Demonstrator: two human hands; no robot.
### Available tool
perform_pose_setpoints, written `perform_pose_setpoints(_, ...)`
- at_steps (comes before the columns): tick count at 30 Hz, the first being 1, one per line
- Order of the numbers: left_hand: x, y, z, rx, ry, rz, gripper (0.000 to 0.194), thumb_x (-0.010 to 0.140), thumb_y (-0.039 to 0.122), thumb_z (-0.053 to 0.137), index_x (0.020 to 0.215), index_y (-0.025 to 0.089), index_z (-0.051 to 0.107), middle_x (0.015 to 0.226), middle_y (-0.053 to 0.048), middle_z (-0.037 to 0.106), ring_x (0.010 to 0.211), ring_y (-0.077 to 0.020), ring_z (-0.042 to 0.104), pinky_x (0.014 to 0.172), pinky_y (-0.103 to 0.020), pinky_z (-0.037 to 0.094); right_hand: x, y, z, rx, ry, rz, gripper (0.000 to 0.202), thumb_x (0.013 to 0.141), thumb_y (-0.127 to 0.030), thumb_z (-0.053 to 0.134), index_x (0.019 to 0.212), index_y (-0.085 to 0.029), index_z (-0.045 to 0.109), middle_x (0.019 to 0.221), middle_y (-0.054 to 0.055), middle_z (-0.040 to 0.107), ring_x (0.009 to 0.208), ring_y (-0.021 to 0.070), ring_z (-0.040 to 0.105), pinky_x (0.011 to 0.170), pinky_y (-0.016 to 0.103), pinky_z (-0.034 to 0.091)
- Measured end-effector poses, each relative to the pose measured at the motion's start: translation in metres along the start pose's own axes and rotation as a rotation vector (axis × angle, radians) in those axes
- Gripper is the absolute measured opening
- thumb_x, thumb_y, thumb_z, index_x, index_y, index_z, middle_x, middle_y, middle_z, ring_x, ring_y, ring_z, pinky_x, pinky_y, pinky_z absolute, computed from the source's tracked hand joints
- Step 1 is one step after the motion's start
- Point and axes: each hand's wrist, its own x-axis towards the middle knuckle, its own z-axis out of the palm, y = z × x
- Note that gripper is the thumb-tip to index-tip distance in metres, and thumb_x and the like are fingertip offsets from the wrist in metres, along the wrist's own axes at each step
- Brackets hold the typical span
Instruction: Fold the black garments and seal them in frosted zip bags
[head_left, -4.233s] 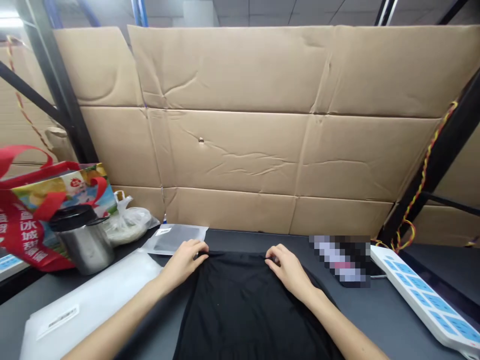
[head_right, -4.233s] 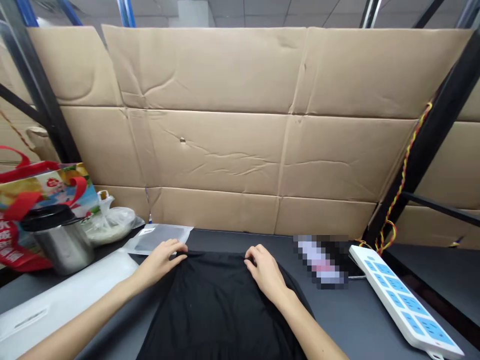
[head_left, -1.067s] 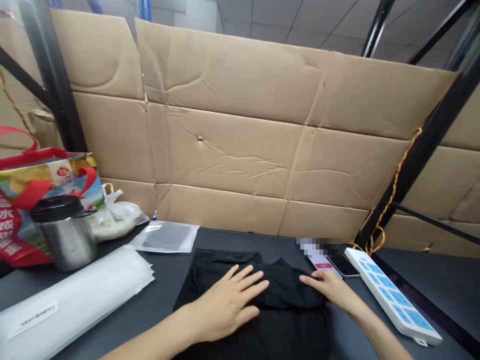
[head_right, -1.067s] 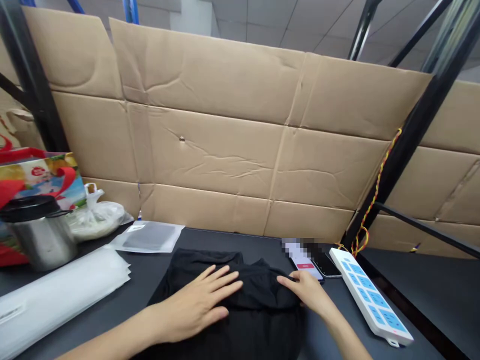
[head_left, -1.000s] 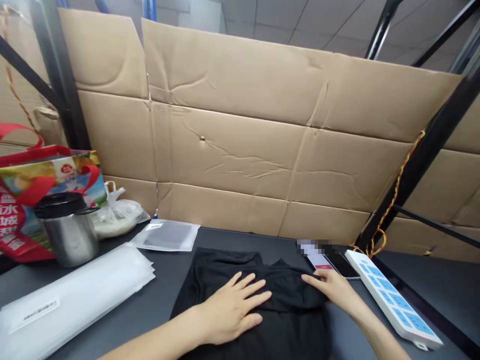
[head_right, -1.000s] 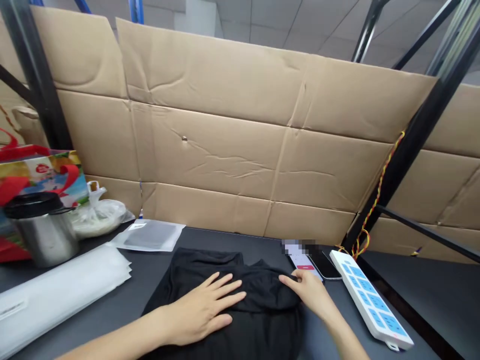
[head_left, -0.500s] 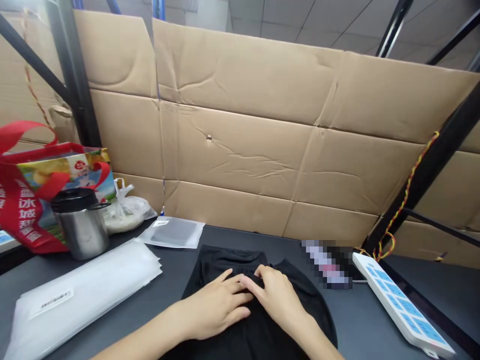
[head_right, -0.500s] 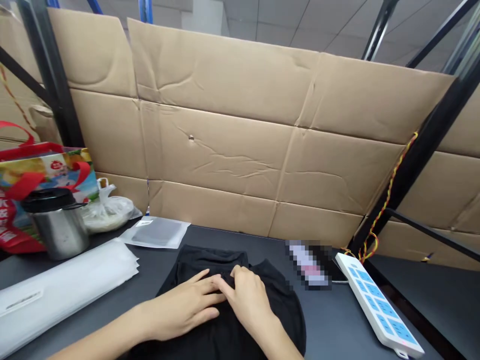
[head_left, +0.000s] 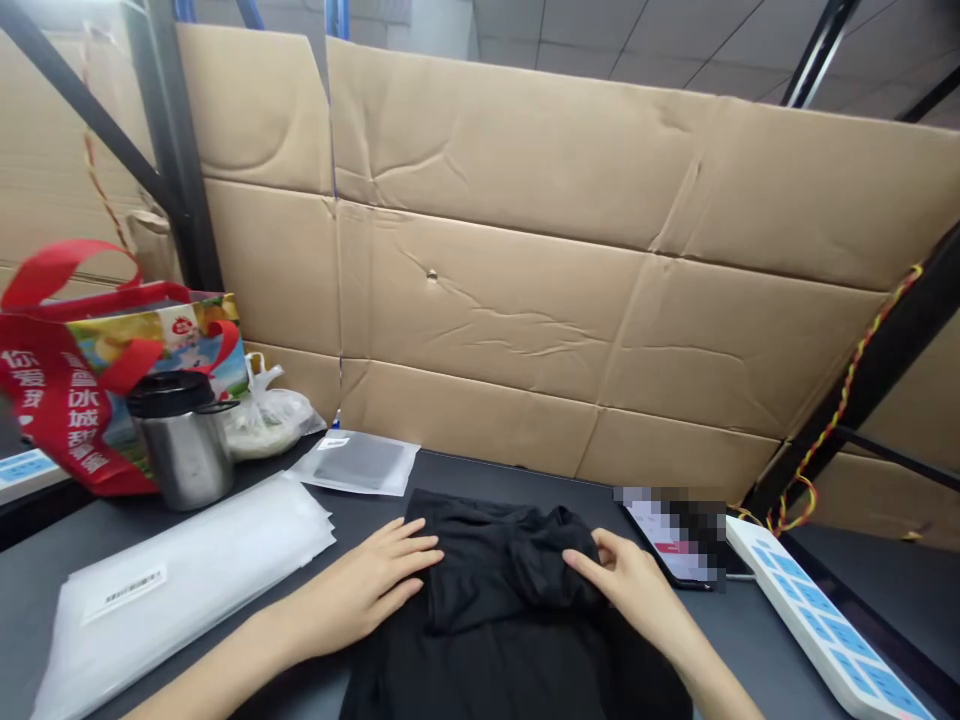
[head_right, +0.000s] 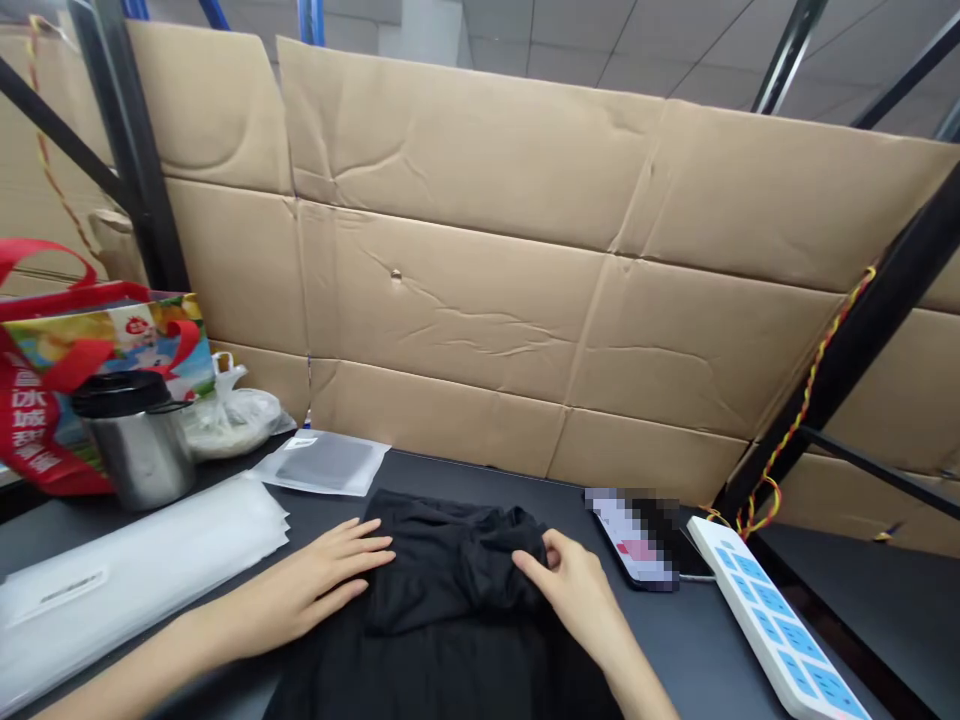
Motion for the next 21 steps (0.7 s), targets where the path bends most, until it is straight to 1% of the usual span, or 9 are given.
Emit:
perform_pose_setpoints(4,0.014,0.015,0.005,-0.055,-0.047,0.04,0.043,0.098,0.026,0.042,0.141,0.03,0.041,0.145,-0.001,0.043,0.136,-0.0249,0.034,0.113,-0.046,0.028,0.012,0.03,-0.013,-0.08,0.005,0.088,0.045,0.073,-0.052,0.057,0.054,-0.024,0.028,0.049,-0.006,0.036,0.05,0.0134,0.04,0.05,0.025,0.026)
perform_pose_setpoints(7,0.017,0.015,0.013,-0.093,-0.07,0.053,0.045,0.098,0.024,0.039,0.143,0.03,0.037,0.148,0.0,0.039,0.138,-0.0245,0.031,0.113,-0.044,0.029,0.017,0.029,-0.018,-0.154,0.03,0.133,0.036,0.074,-0.046,0.057,0.056,-0.024,0.035,0.049,-0.005,0.041,0.051,0.016,0.046,0.051,0.027,0.028)
perform_pose_setpoints(10,0.016,0.011,0.016,-0.119,-0.065,0.065,0.046,0.098,0.024,0.039,0.143,0.032,0.037,0.148,0.002,0.039,0.138,-0.0244,0.03,0.113,-0.044,0.029,0.012,-0.009,-0.012,-0.252,0.187,0.053,0.016,0.079,-0.037,0.053,0.073,-0.024,0.048,0.065,0.0,0.057,0.063,0.021,0.056,0.055,0.029,0.035)
perform_pose_setpoints(12,0.016,0.01,0.017,-0.112,-0.06,0.065,0.046,0.098,0.023,0.038,0.143,0.032,0.036,0.148,0.002,0.039,0.138,-0.0237,0.03,0.114,-0.043,0.029,0.002,-0.047,0.003,-0.326,0.28,-0.067,0.005,0.082,-0.029,0.052,0.083,-0.024,0.051,0.085,0.005,0.061,0.076,0.0241,0.06,0.059,0.031,0.041)
perform_pose_setpoints(13,0.016,0.01,0.017,-0.103,-0.062,0.065,0.046,0.098,0.024,0.038,0.144,0.031,0.036,0.148,0.002,0.039,0.138,-0.0232,0.029,0.114,-0.042,0.029,-0.005,-0.065,0.014,-0.356,0.279,-0.134,0.005,0.083,-0.027,0.052,0.088,-0.024,0.052,0.09,0.007,0.061,0.082,0.0261,0.06,0.061,0.033,0.044)
perform_pose_setpoints(14,0.015,0.01,0.017,-0.091,-0.065,0.065,0.046,0.098,0.024,0.038,0.143,0.031,0.036,0.148,0.001,0.039,0.139,-0.0226,0.029,0.114,-0.042,0.029,-0.013,-0.081,0.025,-0.371,0.255,-0.197,0.007,0.084,-0.026,0.053,0.09,-0.024,0.053,0.092,0.008,0.061,0.087,0.028,0.059,0.063,0.035,0.046)
perform_pose_setpoints(17,0.014,0.008,0.021,-0.041,-0.07,0.068,0.043,0.098,0.024,0.04,0.141,0.027,0.042,0.147,-0.001,0.041,0.138,-0.0217,0.03,0.114,-0.04,0.028,-0.033,-0.106,0.053,-0.341,0.019,-0.392,0.024,0.079,-0.036,0.067,0.096,-0.022,0.058,0.096,0.011,0.063,0.093,0.0318,0.059,0.078,0.044,0.05)
perform_pose_setpoints(19,0.013,0.004,0.025,-0.008,-0.054,0.047,0.042,0.097,0.026,0.042,0.138,0.024,0.045,0.148,-0.005,0.038,0.137,-0.0232,0.032,0.114,-0.04,0.03,-0.038,-0.105,0.056,-0.261,-0.064,-0.432,0.034,0.075,-0.039,0.072,0.102,-0.021,0.06,0.102,0.01,0.064,0.097,0.0315,0.059,0.085,0.045,0.05)
perform_pose_setpoints(21,0.012,0.001,0.029,0.013,-0.035,0.015,0.044,0.096,0.028,0.044,0.139,0.021,0.044,0.149,-0.008,0.036,0.135,-0.0256,0.035,0.112,-0.041,0.032,-0.037,-0.095,0.048,-0.197,-0.109,-0.486,0.054,0.073,-0.045,0.073,0.119,-0.021,0.056,0.125,0.011,0.057,0.117,0.0327,0.051,0.098,0.047,0.044)
